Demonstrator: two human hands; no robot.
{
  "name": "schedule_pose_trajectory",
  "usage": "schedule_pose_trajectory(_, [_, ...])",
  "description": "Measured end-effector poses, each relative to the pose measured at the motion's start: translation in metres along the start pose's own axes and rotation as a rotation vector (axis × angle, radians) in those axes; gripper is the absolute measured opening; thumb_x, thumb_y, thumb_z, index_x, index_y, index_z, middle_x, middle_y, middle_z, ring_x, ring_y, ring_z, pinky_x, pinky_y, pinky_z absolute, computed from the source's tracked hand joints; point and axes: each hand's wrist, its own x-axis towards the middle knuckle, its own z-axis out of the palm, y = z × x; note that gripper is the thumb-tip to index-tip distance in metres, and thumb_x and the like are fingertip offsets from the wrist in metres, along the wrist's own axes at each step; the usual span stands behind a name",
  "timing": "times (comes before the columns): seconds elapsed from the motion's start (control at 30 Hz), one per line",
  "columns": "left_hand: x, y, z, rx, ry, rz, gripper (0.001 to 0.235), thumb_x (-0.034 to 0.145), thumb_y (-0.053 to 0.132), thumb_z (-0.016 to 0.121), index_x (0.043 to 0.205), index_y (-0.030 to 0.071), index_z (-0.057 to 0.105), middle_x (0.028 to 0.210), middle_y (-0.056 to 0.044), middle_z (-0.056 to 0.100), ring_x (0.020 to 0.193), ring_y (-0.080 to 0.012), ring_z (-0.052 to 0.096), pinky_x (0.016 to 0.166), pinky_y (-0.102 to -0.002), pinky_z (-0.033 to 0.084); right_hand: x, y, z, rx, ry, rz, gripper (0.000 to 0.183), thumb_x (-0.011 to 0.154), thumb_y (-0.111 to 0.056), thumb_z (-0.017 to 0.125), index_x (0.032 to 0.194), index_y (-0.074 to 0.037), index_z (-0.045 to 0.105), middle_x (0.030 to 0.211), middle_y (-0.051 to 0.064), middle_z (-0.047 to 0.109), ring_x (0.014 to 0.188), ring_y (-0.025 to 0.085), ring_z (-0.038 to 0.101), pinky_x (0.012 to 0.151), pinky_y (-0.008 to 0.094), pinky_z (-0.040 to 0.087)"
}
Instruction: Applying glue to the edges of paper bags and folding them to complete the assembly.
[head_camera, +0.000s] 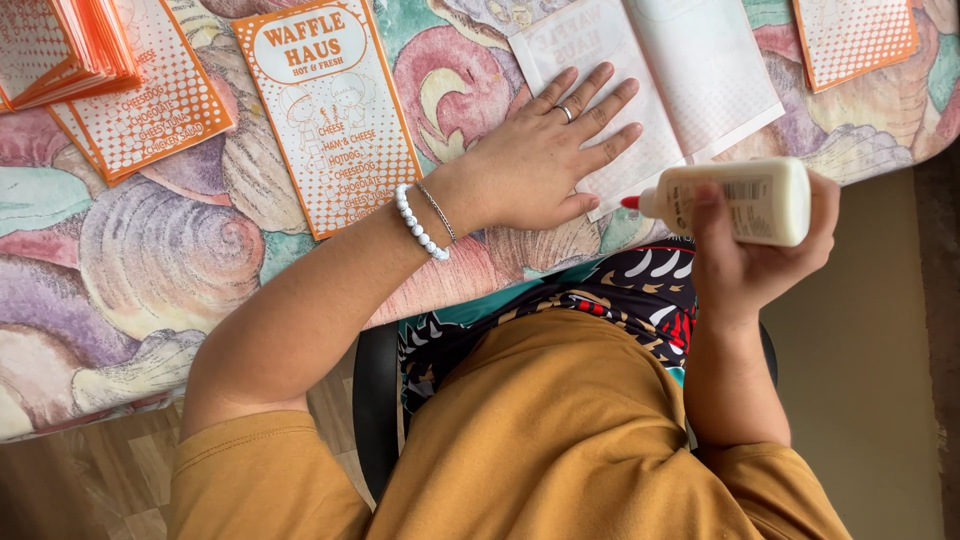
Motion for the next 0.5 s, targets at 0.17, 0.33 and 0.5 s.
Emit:
schedule_pose_trajectory(0.17, [-0.001, 0.001, -0.001, -0.002, 0.005, -0.002, 0.077, 0.097, 0.048, 0.060, 0.161, 0.010, 0.038, 0.167, -0.023, 0.012, 0.154, -0.0439, 0.009, 0.126, -0.060, 0.011, -0.014, -0.011, 0.007, 0.006, -0.089, 0.001, 0.047, 0.091, -0.021, 0.088, 0.111, 0.009, 0.057, 0.094, 0.020, 0.066, 0.079, 0.027, 0.064, 0.070, 0.038, 0.055])
schedule_pose_trajectory(0.33, [0.000, 0.001, -0.001, -0.010, -0.016, -0.008, 0.076, 0.099, 0.049, 0.057, 0.161, 0.010, 0.037, 0.167, -0.023, 0.011, 0.154, -0.0437, 0.007, 0.126, -0.059, 0.009, 0.005, 0.014, -0.001, -0.035, 0.022, -0.013, 0.047, 0.094, -0.022, 0.088, 0.107, 0.005, 0.052, 0.090, 0.014, 0.057, 0.076, 0.025, 0.055, 0.062, 0.039, 0.049])
schedule_pose_trajectory(0.5, [0.001, 0.000, 0.001, 0.011, 0.004, -0.001, 0.076, 0.097, 0.048, 0.057, 0.161, 0.010, 0.038, 0.167, -0.024, 0.013, 0.154, -0.0445, 0.010, 0.126, -0.059, 0.011, 0.006, 0.013, 0.002, 0.047, 0.059, -0.007, 0.043, 0.099, -0.020, 0.086, 0.105, 0.002, 0.049, 0.087, 0.012, 0.053, 0.076, 0.024, 0.052, 0.064, 0.038, 0.047])
